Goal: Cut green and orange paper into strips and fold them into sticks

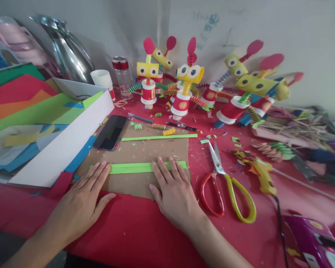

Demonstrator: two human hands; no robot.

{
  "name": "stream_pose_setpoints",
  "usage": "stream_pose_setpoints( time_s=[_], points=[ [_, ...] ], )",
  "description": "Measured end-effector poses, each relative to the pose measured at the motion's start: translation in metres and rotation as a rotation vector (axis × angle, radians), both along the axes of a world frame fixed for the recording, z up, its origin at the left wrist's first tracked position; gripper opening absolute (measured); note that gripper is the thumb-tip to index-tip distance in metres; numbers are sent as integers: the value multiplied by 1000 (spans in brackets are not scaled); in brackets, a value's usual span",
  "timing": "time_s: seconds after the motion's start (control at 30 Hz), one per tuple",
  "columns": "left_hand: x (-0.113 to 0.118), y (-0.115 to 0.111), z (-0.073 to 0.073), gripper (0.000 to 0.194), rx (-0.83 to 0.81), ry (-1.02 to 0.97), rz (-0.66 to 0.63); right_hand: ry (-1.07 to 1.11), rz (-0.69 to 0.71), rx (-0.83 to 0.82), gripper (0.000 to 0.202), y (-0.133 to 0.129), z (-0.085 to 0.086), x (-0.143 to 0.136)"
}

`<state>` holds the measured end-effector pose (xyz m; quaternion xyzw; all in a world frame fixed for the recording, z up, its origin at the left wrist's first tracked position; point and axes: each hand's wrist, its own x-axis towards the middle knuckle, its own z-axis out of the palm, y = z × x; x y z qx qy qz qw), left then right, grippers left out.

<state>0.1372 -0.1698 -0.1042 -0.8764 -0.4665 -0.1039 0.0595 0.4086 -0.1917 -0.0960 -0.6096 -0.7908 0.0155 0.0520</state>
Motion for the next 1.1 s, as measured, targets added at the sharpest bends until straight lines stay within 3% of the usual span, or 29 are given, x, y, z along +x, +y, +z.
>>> stream_pose_setpoints(
  time_s=[0.37,0.47,0.57,0.7,0.8,0.97,1.1],
  points=[
    [-6,2,-3,74,-20,-16,1,-21,-91,-58,67,0,9,19],
    [1,-2,4,75,11,-10,70,-24,-96,-60,67,0,8,22],
    [33,-9,18,78,60,-38,167,-1,-87,-35,68,0,4,21],
    [97,-10,29,72,-92,-13,-104,20,-72,13,66,0,-2,22],
    [123,-2,25,67,-181,-37,-85,24,-63,38,64,0,-5,22],
    [104,8,10,64,-215,-76,-44,22,-74,63,65,1,-6,22],
    [78,9,12,64,-205,-29,-57,27,-71,63,67,1,-9,22]
  ],
)
